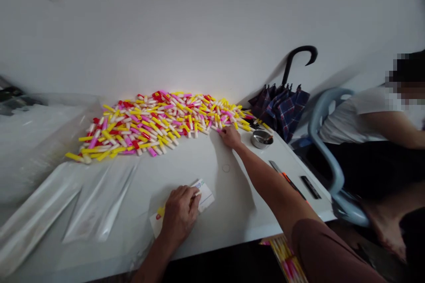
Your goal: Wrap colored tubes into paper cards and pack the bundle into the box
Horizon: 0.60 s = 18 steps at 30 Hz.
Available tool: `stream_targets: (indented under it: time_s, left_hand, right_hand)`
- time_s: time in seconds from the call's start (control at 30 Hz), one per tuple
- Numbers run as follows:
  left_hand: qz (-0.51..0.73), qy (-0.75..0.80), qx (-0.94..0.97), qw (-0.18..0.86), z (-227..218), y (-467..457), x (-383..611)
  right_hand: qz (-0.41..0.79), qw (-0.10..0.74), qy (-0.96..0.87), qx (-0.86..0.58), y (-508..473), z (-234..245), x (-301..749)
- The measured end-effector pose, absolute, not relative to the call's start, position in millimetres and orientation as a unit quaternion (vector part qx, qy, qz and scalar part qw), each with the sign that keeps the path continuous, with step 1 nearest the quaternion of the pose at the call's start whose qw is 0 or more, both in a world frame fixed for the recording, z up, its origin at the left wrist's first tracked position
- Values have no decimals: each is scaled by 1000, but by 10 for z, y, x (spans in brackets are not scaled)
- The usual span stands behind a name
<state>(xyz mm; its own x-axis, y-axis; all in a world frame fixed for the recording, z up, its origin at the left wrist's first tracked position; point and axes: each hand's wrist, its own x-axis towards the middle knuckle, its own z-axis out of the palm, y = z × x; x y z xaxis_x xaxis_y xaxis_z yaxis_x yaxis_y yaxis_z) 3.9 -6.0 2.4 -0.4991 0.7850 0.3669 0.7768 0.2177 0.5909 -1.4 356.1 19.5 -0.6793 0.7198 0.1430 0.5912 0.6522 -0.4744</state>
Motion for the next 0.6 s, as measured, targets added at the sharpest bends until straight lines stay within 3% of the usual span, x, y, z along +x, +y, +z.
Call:
stream_targets:
  time_s: [0.13,0.4,0.6]
  left_hand:
    - [368,776,512,2,63,-59,37]
    - [392,773,499,-18,103,-100,54]
    - [391,773,499,-17,119,-100,61]
  right_hand:
    - [215,147,-904,-340,3364,320,292]
    - [373,72,-907,-182,2488,623,1388]
    - [421,50,-891,-164,2032,540,1550]
